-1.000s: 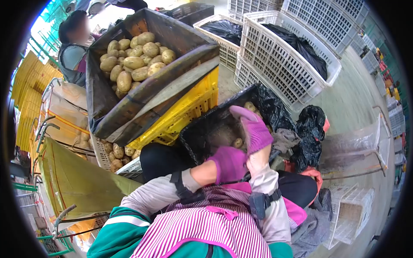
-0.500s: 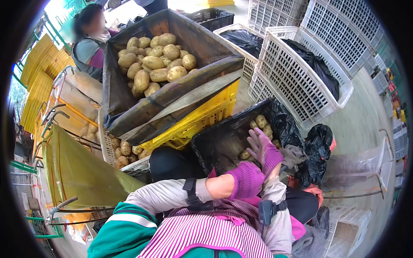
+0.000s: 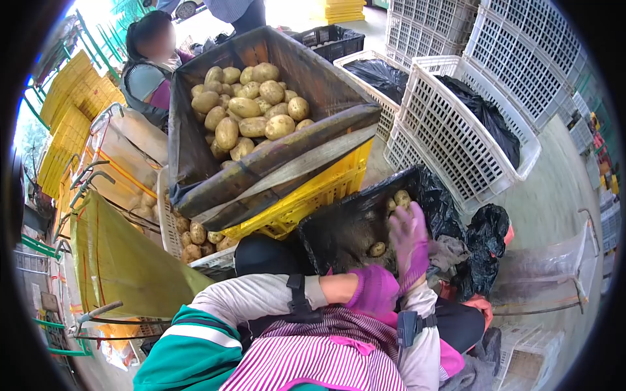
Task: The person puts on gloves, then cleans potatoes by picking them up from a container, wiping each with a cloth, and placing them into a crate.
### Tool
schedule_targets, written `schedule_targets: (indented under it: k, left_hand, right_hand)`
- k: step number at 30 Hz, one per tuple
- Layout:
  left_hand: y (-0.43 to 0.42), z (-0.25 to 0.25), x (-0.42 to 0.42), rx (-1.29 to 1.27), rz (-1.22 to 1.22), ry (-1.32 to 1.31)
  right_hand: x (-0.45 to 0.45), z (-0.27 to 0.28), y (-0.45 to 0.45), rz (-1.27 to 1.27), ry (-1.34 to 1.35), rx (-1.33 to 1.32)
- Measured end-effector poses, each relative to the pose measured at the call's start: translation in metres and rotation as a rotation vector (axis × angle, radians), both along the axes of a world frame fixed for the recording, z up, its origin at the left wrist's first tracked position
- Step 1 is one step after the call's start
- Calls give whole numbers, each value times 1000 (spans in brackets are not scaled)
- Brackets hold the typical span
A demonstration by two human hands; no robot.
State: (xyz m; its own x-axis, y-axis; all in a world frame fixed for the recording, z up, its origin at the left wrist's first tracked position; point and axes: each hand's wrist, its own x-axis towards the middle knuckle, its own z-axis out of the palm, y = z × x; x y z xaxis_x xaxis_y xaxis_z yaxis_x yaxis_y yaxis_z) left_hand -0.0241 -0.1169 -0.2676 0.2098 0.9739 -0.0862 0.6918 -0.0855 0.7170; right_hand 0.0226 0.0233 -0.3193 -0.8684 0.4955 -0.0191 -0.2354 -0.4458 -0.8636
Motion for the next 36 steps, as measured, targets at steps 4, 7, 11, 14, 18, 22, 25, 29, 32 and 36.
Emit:
schedule_targets:
  k: [4,7,11,14,18,22,25,29,32,36]
  left_hand:
    - [7,-29,12,-10,29,-12]
    - [6,-29,13,-1,18,-5]
    - [5,-31,14,15,10,-16]
    - [3,-33,13,21,6,-27]
    - [0,-37,12,48,11,-34]
    - [-2,-38,9,129,34,-39]
    - [-3,-39,6,224,66,-44]
    - [-6,-39,4,359,86,-37]
    - [-9,-38,6,440,101,-32]
    - [-14,-36,8,548,106,-11]
  right_hand:
    - [6,-17,-12,-57,-399,-32]
    - [19,-34,10,39,-437,96]
    - [18,-18,-1,-214,-334,-20]
    - [16,-6,-6,-151,-215,-53]
    - [13,-15,-13,-58,-244,209]
    - [8,-39,-10,194,-368,162]
    - [13,-14,-23,-65,-258,454]
    - [14,-12,-21,-121,-318,349]
    - [14,0,-11,-232,-387,35]
    - [24,14,-13,-393,-247,-296]
